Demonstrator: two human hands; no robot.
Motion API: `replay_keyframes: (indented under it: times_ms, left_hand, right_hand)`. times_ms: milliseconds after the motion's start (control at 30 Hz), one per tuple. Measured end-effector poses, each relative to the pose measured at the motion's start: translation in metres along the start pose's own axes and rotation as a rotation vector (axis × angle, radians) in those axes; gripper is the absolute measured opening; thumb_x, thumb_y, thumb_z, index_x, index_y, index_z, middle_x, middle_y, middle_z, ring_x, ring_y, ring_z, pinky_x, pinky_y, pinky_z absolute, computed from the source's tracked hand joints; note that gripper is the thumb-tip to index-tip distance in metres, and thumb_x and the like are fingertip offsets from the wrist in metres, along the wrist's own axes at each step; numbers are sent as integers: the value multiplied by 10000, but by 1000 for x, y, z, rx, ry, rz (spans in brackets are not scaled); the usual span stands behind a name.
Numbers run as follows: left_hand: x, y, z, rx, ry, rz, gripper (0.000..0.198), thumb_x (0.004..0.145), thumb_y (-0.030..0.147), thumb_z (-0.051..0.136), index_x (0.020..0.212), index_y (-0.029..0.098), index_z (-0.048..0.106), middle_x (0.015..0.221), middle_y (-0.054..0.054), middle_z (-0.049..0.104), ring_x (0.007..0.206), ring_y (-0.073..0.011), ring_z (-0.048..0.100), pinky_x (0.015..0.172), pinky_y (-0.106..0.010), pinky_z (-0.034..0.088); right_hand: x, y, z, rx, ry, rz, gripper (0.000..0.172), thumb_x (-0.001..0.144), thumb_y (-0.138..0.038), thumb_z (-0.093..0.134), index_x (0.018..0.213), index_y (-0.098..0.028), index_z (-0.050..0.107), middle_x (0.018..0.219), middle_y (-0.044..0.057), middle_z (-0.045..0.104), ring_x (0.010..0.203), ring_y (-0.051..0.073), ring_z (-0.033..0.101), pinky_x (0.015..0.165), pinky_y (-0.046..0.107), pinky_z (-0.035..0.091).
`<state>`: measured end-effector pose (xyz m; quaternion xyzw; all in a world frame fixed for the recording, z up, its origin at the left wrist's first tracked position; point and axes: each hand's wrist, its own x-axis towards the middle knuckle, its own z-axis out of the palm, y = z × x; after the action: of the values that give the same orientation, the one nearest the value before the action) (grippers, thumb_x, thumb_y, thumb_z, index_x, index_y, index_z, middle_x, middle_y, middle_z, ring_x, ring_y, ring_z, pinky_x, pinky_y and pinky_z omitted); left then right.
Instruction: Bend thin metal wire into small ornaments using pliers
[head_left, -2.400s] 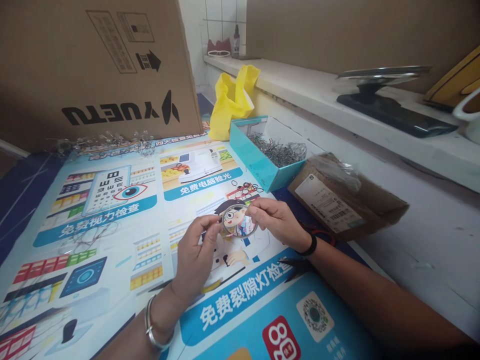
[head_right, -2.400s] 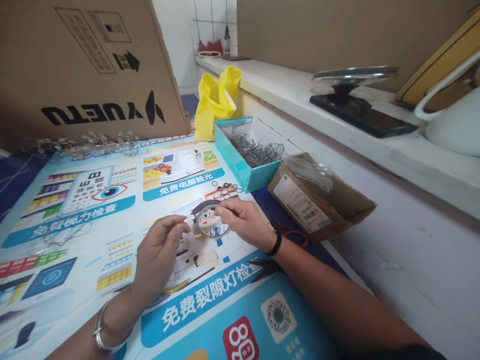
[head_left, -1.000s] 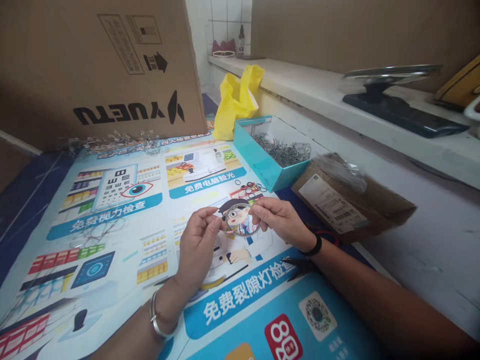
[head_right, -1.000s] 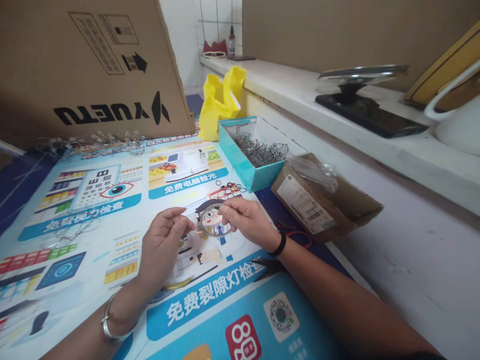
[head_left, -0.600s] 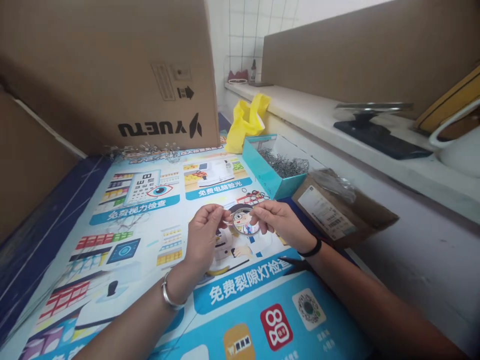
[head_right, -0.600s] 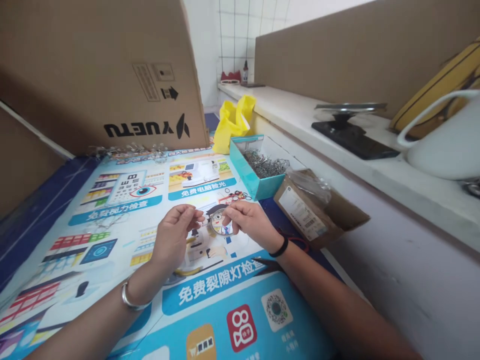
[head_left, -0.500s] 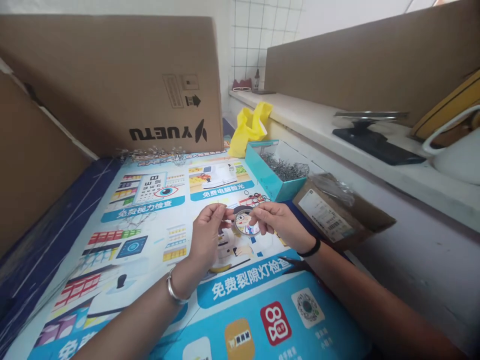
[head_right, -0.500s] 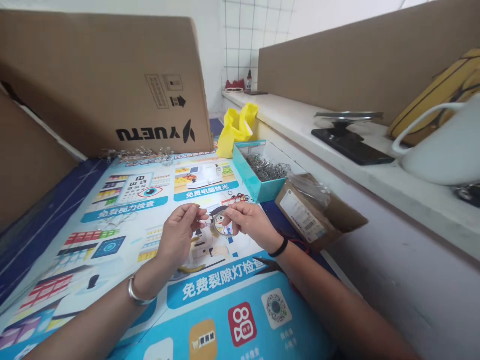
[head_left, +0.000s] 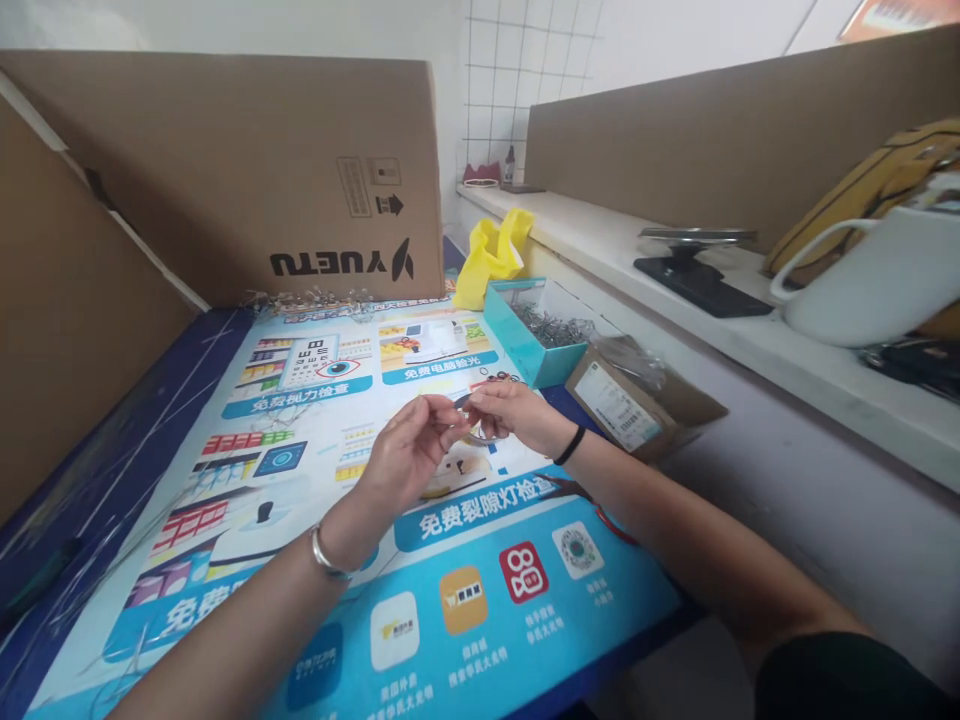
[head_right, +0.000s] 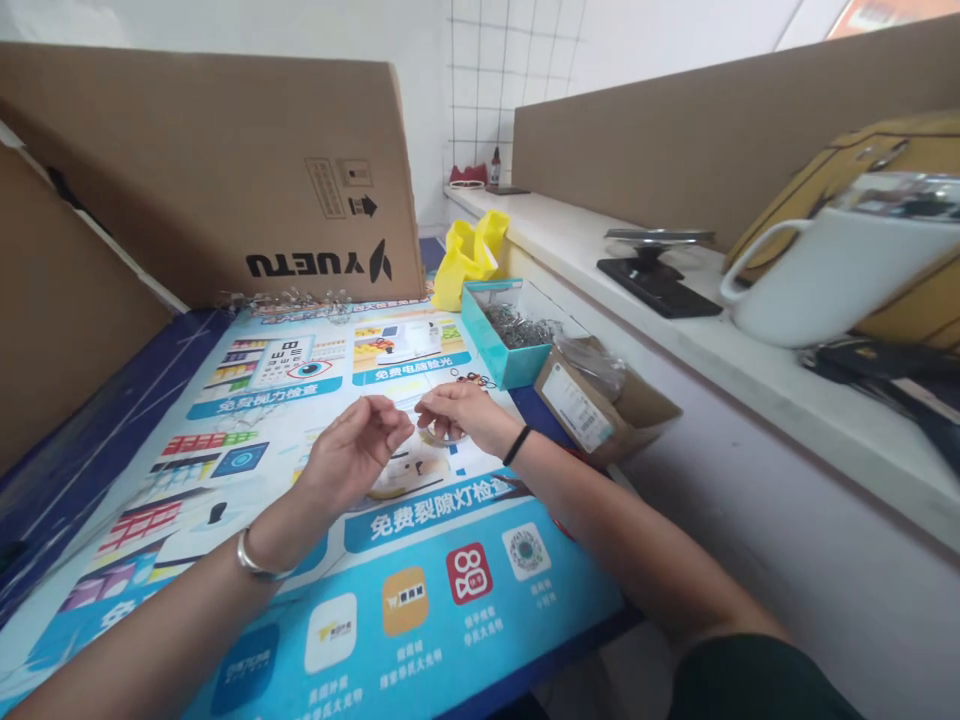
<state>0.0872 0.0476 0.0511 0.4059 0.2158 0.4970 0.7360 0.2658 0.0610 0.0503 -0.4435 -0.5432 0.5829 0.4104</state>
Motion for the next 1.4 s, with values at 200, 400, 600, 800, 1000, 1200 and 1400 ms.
replay_keyframes:
  times_ms: [200, 400, 600, 800, 1000, 1200, 1400]
  left_hand:
    - [-24, 29, -17, 378, -23, 106, 248, 816, 386, 578, 858, 166, 683, 654, -25, 562, 754, -164, 577, 891, -344, 456]
    - [-39, 47, -53, 508, 144, 264, 296, 821, 406, 566, 969, 167, 659, 662, -2, 571, 748, -140, 575, 948, -358, 417]
    - [-47, 43, -86, 460, 231, 245, 258, 810, 440, 564, 874, 190, 569, 734, -30, 665, 791, -152, 621, 870, -342, 457]
    - [-42, 36, -114, 573, 251, 224, 269, 826, 403, 552, 881, 153, 636, 866, -85, 688, 887, -199, 624, 877, -356, 456]
    - [-39, 30, -125, 749, 201, 235, 311, 898, 397, 429, 998, 163, 609, 916, -64, 683, 942, -188, 599, 916, -341, 412]
    - [-44, 29, -122, 839, 185, 224, 290, 913, 372, 390, 1067, 184, 549, 927, -39, 684, 973, -178, 586, 926, -329, 396]
    - [-46, 29, -121, 931, 166, 235, 248, 906, 346, 410, 1053, 191, 536, 929, -31, 670, 937, -169, 600, 898, -325, 417]
  right_hand:
    - [-35, -15, -24, -692, 24, -116, 241, 819, -344, 535, 726, -153, 650, 624, -19, 598, 529, 85, 532, 460, 187, 345]
    - [-73, 6, 11, -1061, 2, -268, 189, 846, -269, 509, 830, -179, 675, 781, 33, 676, 706, 159, 603, 646, 265, 443]
    - [-38, 29, 76, -1267, -218, -476, 526, 771, -302, 627, 1267, -186, 493, 1316, 111, 496, 1229, 258, 411, 1004, 393, 343]
    - [9, 36, 86, -1459, -273, -451, 493, 831, -359, 549, 1288, -196, 463, 1238, 122, 526, 1146, 275, 448, 928, 411, 378]
    - [16, 49, 103, -1698, -104, -470, 181, 810, -159, 502, 971, -159, 584, 924, 112, 563, 899, 260, 492, 741, 372, 412]
    - [24, 67, 95, -1505, 72, -449, 142, 860, -213, 473, 906, -138, 585, 928, 122, 574, 887, 254, 493, 758, 370, 417]
    - [27, 71, 80, -1118, 157, -468, 151, 890, -233, 412, 915, -162, 543, 880, 78, 565, 858, 218, 512, 747, 346, 421]
